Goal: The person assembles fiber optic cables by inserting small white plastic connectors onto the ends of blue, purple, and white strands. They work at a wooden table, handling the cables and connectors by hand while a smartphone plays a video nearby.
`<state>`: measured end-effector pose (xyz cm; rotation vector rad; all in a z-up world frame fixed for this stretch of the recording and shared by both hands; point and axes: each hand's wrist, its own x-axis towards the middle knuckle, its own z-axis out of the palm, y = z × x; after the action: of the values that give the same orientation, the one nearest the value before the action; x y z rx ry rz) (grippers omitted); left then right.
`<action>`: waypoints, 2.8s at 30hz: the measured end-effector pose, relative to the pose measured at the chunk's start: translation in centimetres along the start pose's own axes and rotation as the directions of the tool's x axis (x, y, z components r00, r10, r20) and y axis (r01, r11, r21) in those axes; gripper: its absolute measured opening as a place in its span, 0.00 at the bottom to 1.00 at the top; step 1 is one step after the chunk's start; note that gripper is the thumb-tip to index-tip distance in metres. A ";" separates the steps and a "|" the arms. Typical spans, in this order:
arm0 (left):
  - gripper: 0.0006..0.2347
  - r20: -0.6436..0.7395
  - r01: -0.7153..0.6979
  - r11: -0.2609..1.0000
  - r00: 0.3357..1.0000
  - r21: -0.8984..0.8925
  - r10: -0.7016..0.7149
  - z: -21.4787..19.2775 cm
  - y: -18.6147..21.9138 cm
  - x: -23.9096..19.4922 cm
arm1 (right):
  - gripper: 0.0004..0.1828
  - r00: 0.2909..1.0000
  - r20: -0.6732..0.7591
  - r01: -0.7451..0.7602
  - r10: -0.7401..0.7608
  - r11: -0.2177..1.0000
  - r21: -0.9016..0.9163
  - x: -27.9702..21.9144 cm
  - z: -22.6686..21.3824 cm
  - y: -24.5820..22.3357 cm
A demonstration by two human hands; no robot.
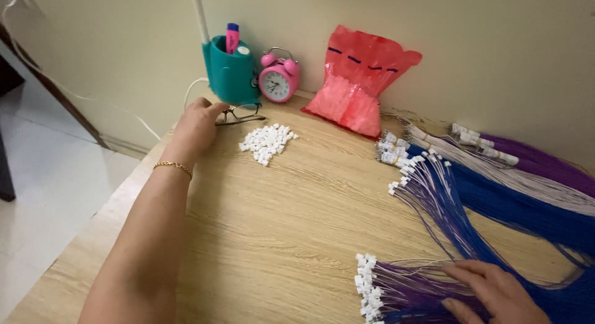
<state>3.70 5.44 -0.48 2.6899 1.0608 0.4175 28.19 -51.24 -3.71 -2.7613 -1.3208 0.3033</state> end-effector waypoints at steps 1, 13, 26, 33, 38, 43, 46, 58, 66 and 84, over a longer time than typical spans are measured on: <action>0.23 0.012 -0.015 0.999 1.000 -0.035 0.015 -0.1 0.5 0.2 | 0.36 1.000 -0.004 0.018 -0.018 1.000 0.012 -0.2 -0.2 -0.4; 0.17 0.157 0.035 0.984 0.986 0.173 -0.063 -2.1 2.3 2.3 | 0.31 0.993 -0.113 0.048 -0.042 0.997 0.058 -2.3 -1.5 -2.8; 0.15 -0.084 0.006 0.998 0.996 -0.057 -0.011 -1.1 1.0 -3.1 | 0.31 0.951 -0.208 0.253 -0.230 0.964 0.088 -3.9 -2.2 -3.3; 0.15 -0.215 -0.252 0.902 0.959 -0.350 0.185 1.8 6.4 -9.2 | 0.16 0.908 -0.307 0.344 -0.284 0.925 0.163 -4.1 -5.7 -7.2; 0.16 0.070 -0.163 0.751 0.961 -0.639 0.268 3.2 18.0 -14.4 | 0.07 0.915 -0.348 0.274 -0.205 0.948 0.162 0.1 -5.0 -7.6; 0.13 0.313 -0.267 0.845 0.843 -0.464 0.438 4.8 24.2 -15.2 | 0.06 0.886 -0.336 0.371 -0.320 0.923 0.101 2.6 -3.4 -8.4; 0.16 0.394 -0.214 0.868 0.825 -0.448 0.406 4.4 25.6 -15.2 | 0.10 0.923 -0.234 0.351 -0.307 0.920 0.177 2.1 -4.1 -9.5; 0.14 0.226 0.100 0.320 0.894 -0.942 0.387 5.7 27.6 -17.2 | 0.16 0.788 -0.192 0.615 -0.585 0.742 0.266 -0.5 -4.2 -9.5; 0.13 0.187 0.128 0.180 0.913 -0.975 0.363 7.9 26.6 -17.8 | 0.08 0.831 -0.109 0.553 -0.545 0.793 0.255 -0.2 -3.3 -10.0; 0.11 0.086 0.031 0.171 0.944 -0.985 0.320 6.0 26.7 -18.4 | 0.06 0.959 -0.270 0.270 -0.082 0.548 0.792 -0.3 -4.4 -9.2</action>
<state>9.67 -26.97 -1.31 1.4982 0.1743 0.4920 21.85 -45.56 1.99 -1.7793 -1.0075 0.4637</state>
